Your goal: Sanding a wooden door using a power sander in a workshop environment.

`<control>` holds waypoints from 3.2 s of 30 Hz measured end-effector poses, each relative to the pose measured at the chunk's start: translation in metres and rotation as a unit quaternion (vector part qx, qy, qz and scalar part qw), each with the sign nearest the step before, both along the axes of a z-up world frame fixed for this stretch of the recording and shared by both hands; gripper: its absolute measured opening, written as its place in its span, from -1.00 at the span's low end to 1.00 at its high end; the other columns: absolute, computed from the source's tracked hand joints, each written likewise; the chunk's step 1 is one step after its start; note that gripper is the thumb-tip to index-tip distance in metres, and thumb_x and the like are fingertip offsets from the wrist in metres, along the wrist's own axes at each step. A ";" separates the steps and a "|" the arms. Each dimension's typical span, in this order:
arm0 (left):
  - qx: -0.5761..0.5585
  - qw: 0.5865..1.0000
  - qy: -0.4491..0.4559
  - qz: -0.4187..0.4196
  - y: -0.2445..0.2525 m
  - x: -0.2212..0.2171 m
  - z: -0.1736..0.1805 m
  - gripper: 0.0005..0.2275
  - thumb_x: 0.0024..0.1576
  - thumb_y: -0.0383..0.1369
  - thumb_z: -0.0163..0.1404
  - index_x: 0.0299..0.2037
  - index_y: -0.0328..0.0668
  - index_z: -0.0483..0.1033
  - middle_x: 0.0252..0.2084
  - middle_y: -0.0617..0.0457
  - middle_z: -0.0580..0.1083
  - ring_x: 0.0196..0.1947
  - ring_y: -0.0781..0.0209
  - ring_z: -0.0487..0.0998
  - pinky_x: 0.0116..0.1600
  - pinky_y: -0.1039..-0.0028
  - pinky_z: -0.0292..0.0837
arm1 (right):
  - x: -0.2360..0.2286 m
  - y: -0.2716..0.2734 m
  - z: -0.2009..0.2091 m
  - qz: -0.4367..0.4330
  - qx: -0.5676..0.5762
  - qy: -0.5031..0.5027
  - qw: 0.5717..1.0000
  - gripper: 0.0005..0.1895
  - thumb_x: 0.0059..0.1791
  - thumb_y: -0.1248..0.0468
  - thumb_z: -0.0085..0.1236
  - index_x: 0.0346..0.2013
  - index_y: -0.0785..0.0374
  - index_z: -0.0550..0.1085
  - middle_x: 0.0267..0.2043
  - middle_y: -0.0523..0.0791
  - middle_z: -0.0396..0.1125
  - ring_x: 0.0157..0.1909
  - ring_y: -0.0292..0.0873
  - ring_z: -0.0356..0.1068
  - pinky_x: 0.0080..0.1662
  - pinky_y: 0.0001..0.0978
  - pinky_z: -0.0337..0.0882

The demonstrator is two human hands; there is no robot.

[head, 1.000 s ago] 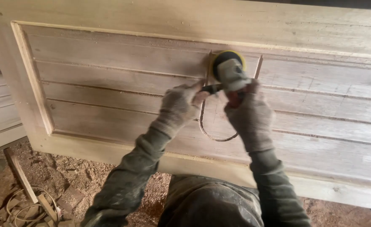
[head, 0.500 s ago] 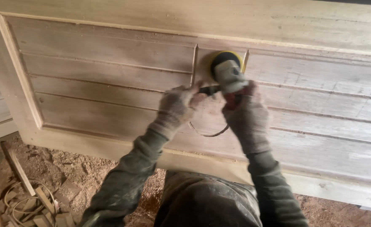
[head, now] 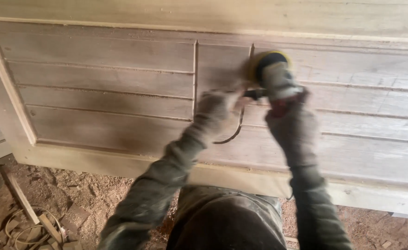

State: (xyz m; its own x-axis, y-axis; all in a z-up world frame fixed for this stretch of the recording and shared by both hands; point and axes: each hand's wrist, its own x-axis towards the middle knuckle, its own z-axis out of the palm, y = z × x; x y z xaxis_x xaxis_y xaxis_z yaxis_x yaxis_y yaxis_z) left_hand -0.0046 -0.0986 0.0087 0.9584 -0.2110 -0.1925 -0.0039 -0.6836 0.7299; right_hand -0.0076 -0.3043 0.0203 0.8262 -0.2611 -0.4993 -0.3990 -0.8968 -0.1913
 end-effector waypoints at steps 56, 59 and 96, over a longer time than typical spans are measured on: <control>0.096 0.975 0.019 -0.197 -0.403 0.039 0.010 -0.60 0.26 0.07 -0.19 0.24 0.34 0.43 -0.29 -0.08 0.57 -0.18 -0.16 0.68 -0.07 0.00 0.56 | -0.021 -0.382 0.034 -0.226 -0.012 0.039 0.973 -0.23 -0.23 0.10 0.43 0.15 -0.06 0.17 -0.07 -0.01 0.46 -0.06 0.25 0.51 -0.04 0.18 0.49; 0.102 0.962 0.093 -0.234 -0.404 0.029 0.003 -0.56 0.28 0.13 -0.27 0.33 0.42 0.32 -0.20 -0.10 0.58 -0.05 -0.17 0.66 0.06 -0.04 0.50 | -0.032 -0.375 0.050 -0.227 0.017 0.032 0.973 -0.22 -0.21 0.15 0.40 0.19 0.04 0.18 -0.02 0.05 0.43 0.03 0.29 0.46 0.05 0.19 0.43; 0.013 0.994 -0.097 -0.056 -0.246 -0.030 0.011 -0.74 0.15 -0.11 0.12 -0.10 -0.05 0.60 -0.48 -0.11 0.59 -0.33 -0.21 0.66 -0.15 0.06 0.58 | -0.054 -0.236 0.013 -0.101 0.013 0.048 0.994 -0.20 -0.19 0.10 0.29 0.24 0.06 0.11 -0.09 0.08 0.47 -0.04 0.32 0.50 0.01 0.23 0.49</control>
